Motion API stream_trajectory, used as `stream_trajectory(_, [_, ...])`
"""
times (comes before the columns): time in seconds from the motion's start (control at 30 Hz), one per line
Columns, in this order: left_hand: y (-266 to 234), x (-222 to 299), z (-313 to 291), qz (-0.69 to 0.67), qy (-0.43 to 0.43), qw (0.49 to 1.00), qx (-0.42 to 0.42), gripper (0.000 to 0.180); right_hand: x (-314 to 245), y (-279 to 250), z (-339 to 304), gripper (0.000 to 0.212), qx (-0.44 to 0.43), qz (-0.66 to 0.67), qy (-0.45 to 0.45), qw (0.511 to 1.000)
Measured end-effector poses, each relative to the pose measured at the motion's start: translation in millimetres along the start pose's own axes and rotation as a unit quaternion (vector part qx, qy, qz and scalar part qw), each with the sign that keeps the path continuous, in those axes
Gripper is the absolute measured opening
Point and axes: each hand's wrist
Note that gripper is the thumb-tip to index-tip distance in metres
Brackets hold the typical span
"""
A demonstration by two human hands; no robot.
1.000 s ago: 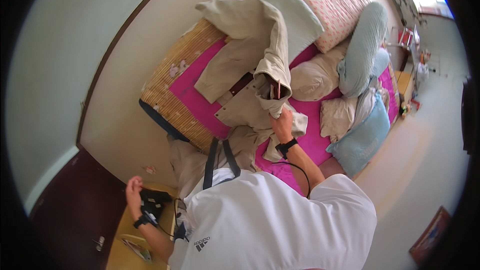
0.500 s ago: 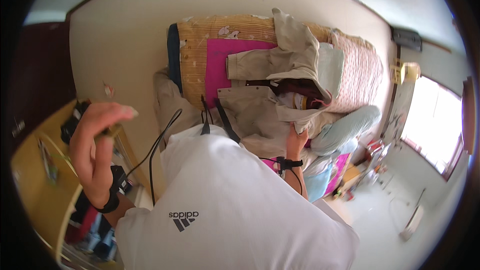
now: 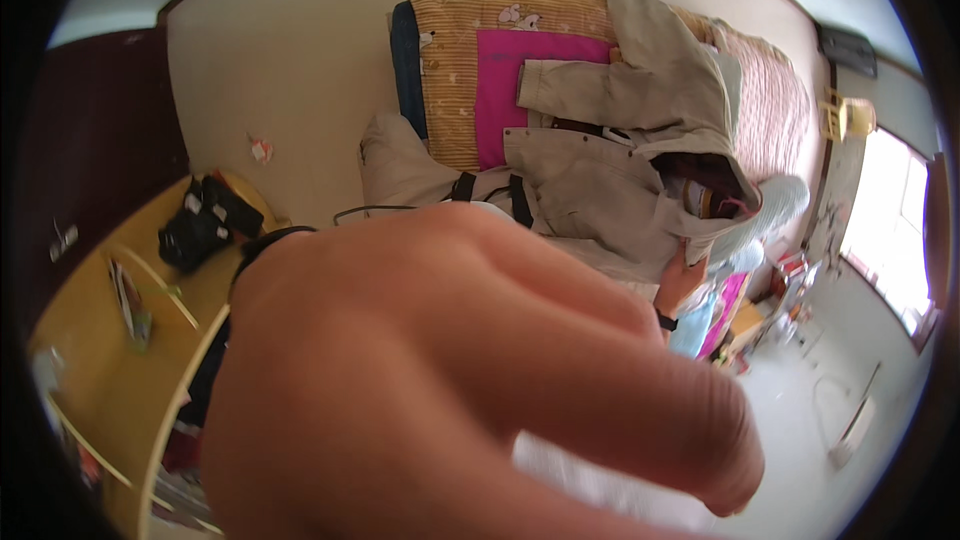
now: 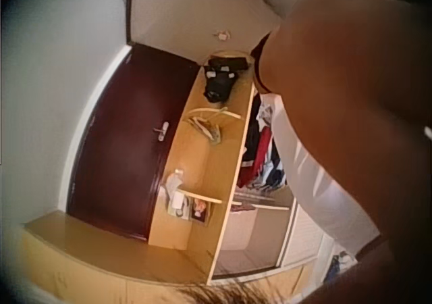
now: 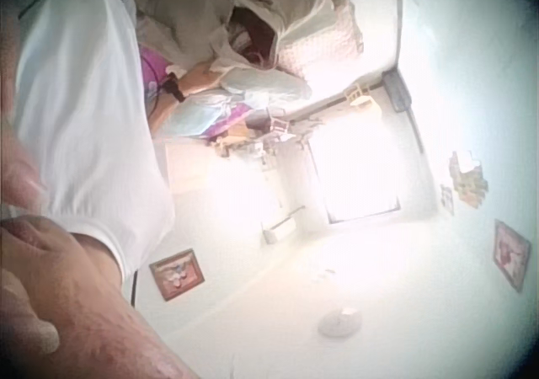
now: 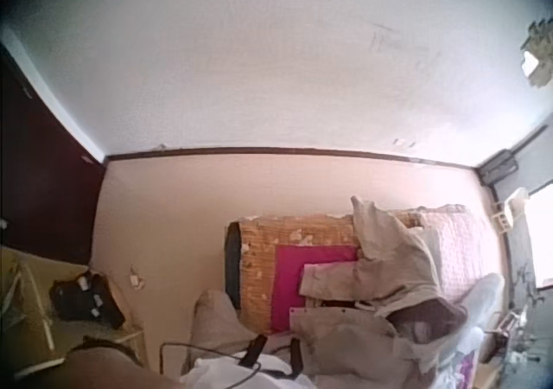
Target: The person zips up a jacket on a bed, puts a pair of shorts on a hanger, places the jacket and shorts into a closet, and then puts a shirt on a hanger.
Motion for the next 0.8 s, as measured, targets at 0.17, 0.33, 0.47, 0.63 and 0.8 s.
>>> stream_trajectory(0.17, [-41,-24,-9,-0.090,0.081,0.989,-0.090,0.024,-59,-33,-68,0.037,0.113,-0.090,-0.008,0.989])
stream_trajectory(0.33, [-64,-25,-10,-0.164,0.146,0.963,-0.157,0.023,-117,-89,-152,0.032,0.208,-0.121,0.052,0.969])
stream_trajectory(0.47, [-77,-18,5,-0.209,0.179,0.939,-0.205,0.023,-152,-134,-206,0.030,0.250,-0.158,0.078,0.952])
stream_trajectory(0.63, [-58,-32,47,-0.319,0.196,0.892,-0.254,0.022,-194,-178,-265,0.031,0.303,-0.200,0.143,0.921])
stream_trajectory(0.8, [7,-85,68,-0.456,0.142,0.856,-0.198,0.022,-219,-194,-266,0.030,0.266,-0.174,0.163,0.934])
Point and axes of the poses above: each hand's wrist, its own z-axis towards the middle knuckle, its own y-axis out of the palm, x = y × z, and after that the axes turned 2 degrees about y, right-handed
